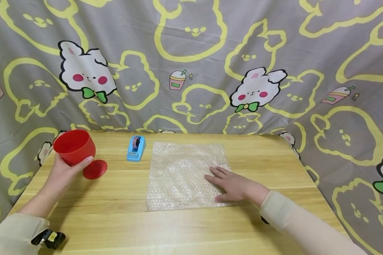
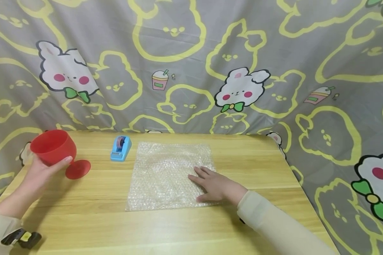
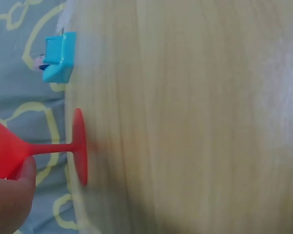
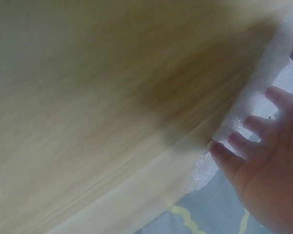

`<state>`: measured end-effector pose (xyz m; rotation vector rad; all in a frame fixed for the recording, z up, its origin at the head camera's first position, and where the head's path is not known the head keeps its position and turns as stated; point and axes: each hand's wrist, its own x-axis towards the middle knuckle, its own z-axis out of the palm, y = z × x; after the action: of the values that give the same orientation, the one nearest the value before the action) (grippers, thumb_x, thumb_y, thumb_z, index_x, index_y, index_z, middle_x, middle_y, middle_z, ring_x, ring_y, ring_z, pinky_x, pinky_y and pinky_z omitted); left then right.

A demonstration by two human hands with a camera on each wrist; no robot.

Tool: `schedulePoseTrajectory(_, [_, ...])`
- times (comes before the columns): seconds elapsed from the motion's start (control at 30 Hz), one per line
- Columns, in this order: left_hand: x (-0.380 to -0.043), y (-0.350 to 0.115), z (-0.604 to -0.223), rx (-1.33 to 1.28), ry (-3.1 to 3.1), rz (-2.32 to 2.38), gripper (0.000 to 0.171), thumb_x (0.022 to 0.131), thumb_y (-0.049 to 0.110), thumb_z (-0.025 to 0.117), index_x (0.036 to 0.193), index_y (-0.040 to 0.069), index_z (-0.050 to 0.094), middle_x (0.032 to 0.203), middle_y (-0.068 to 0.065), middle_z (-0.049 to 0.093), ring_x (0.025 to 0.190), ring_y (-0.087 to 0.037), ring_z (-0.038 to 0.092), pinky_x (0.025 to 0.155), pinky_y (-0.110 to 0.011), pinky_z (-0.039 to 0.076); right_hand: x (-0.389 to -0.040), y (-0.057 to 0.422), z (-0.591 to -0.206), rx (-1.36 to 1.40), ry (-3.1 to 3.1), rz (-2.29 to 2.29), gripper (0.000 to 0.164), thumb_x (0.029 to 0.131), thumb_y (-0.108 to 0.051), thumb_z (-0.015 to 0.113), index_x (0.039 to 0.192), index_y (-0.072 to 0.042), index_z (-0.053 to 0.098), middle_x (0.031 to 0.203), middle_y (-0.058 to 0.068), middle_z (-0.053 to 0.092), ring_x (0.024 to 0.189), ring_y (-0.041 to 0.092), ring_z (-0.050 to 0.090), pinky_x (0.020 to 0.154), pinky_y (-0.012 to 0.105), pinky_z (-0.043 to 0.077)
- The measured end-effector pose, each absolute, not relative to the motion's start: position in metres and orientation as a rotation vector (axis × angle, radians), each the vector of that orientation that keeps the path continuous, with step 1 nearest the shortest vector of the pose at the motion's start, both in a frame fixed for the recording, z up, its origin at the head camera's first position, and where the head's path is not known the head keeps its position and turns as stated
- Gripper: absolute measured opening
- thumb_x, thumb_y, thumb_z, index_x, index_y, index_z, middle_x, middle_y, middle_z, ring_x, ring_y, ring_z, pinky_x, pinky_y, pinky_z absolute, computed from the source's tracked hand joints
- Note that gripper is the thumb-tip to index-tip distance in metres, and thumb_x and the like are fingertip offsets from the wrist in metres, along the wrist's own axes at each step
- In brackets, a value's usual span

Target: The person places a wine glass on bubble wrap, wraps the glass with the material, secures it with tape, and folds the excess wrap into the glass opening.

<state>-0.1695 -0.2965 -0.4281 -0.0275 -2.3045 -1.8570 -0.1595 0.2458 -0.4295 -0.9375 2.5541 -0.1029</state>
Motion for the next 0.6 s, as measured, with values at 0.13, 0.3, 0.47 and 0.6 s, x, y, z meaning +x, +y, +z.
schedulePoseTrajectory(0.13, [-0.171,-0.294,-0.435,-0.102,-2.234,-1.950,0.070,0.093,0.003,0.067,0.147,0.026,0.029,0.129,0.012,0.046,0.113,-0.004,0.045,0.081,-0.007,0.046,-0.160,0.245,-0.428,-0.952,2.553,-0.105,0.083,0.094,-0.054,0.062,0.160,-0.021,0.023,0.167,0.013,0.010,0.151,0.037,0.010,0.118,0.054,0.026])
schedulePoseTrajectory(0.3, [-0.173,-0.291,-0.446,-0.152,-2.210,-2.011,0.058,0.094,-0.001,0.065,0.138,0.028,0.040,0.124,0.012,0.052,0.109,-0.002,0.050,0.083,-0.006,0.045,-0.161,0.245,-0.427,-0.944,2.548,-0.117,0.083,0.094,-0.054,0.062,0.161,-0.021,0.023,0.167,0.013,0.009,0.152,0.037,0.009,0.118,0.054,0.025])
schedulePoseTrajectory(0.47, [-0.175,-0.292,-0.452,-0.178,-2.331,-1.891,0.052,0.096,0.001,0.064,0.134,0.030,0.045,0.121,0.016,0.054,0.107,0.000,0.051,0.083,-0.006,0.044,-0.160,0.245,-0.427,-0.927,2.537,-0.135,0.083,0.094,-0.053,0.062,0.161,-0.021,0.023,0.167,0.013,0.009,0.152,0.037,0.009,0.118,0.054,0.025])
schedulePoseTrajectory(0.6, [-0.175,-0.294,-0.455,-0.163,-2.416,-1.821,0.044,0.096,0.004,0.065,0.128,0.031,0.048,0.115,0.020,0.055,0.102,0.002,0.052,0.081,-0.006,0.045,-0.159,0.245,-0.427,-0.923,2.537,-0.142,0.083,0.094,-0.052,0.063,0.160,-0.020,0.024,0.167,0.013,0.009,0.152,0.037,0.009,0.118,0.054,0.025])
